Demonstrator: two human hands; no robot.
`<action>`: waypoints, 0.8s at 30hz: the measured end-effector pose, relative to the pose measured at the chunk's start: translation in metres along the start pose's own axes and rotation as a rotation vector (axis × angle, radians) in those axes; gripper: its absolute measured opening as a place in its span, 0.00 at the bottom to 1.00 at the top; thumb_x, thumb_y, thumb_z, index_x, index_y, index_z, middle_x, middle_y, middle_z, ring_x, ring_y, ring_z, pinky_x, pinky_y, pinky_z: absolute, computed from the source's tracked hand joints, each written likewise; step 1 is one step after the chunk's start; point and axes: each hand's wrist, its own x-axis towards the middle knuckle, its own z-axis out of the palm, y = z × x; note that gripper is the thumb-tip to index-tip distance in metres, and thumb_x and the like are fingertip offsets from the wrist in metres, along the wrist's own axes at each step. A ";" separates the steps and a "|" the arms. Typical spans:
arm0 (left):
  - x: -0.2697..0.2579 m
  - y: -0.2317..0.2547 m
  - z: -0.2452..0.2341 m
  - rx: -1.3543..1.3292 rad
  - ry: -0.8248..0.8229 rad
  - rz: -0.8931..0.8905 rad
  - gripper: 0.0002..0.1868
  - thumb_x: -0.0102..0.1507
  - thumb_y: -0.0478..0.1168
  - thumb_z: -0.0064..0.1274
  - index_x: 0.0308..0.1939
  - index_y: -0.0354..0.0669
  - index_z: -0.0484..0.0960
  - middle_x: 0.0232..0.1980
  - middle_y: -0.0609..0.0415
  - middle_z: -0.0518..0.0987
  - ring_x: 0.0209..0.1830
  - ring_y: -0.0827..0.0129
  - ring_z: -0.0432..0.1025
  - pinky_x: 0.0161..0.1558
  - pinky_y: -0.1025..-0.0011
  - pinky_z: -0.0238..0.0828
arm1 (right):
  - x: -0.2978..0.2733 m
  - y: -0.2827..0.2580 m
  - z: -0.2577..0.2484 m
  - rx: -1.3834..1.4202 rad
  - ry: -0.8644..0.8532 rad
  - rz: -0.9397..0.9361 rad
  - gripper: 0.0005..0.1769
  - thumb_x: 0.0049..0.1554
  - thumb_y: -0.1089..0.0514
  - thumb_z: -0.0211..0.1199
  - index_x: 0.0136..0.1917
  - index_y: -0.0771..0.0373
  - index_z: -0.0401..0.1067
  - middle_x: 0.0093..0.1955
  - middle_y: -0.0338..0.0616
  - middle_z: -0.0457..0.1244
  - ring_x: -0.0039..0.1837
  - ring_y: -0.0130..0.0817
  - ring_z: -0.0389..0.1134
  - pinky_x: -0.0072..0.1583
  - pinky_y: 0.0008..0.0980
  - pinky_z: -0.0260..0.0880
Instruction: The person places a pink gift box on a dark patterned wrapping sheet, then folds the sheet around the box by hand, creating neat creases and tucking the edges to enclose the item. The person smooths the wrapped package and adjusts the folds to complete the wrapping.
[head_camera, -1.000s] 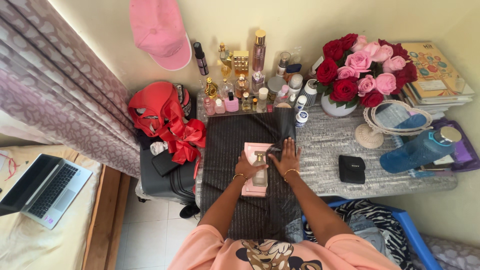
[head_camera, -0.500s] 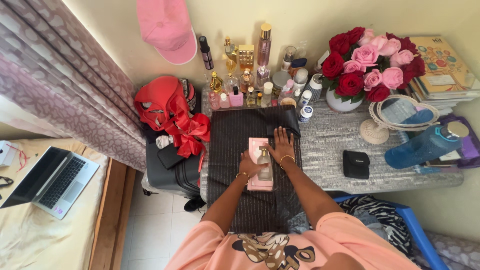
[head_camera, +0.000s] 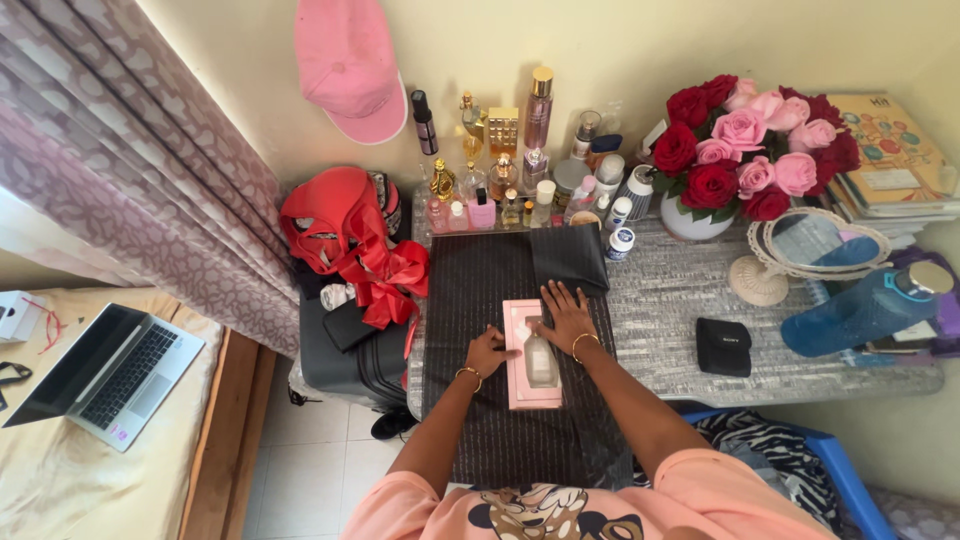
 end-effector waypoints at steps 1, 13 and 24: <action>-0.001 -0.001 -0.002 -0.034 -0.030 -0.010 0.25 0.49 0.46 0.75 0.36 0.38 0.75 0.49 0.42 0.86 0.54 0.57 0.82 0.57 0.65 0.78 | -0.001 -0.001 0.000 0.018 -0.007 0.012 0.57 0.55 0.17 0.39 0.83 0.57 0.44 0.85 0.45 0.39 0.85 0.40 0.35 0.79 0.54 0.27; -0.019 0.006 0.008 0.180 0.058 0.019 0.26 0.58 0.48 0.66 0.51 0.36 0.74 0.53 0.40 0.83 0.56 0.51 0.79 0.60 0.61 0.75 | 0.007 -0.010 0.010 0.048 0.088 0.190 0.51 0.61 0.20 0.35 0.79 0.61 0.54 0.83 0.51 0.45 0.85 0.46 0.39 0.80 0.59 0.26; -0.034 0.011 0.035 0.240 0.142 0.053 0.37 0.66 0.53 0.56 0.70 0.35 0.63 0.71 0.32 0.66 0.72 0.43 0.64 0.70 0.55 0.63 | 0.025 -0.008 0.007 0.020 0.167 0.342 0.42 0.66 0.29 0.34 0.69 0.63 0.69 0.75 0.51 0.58 0.82 0.48 0.49 0.80 0.61 0.31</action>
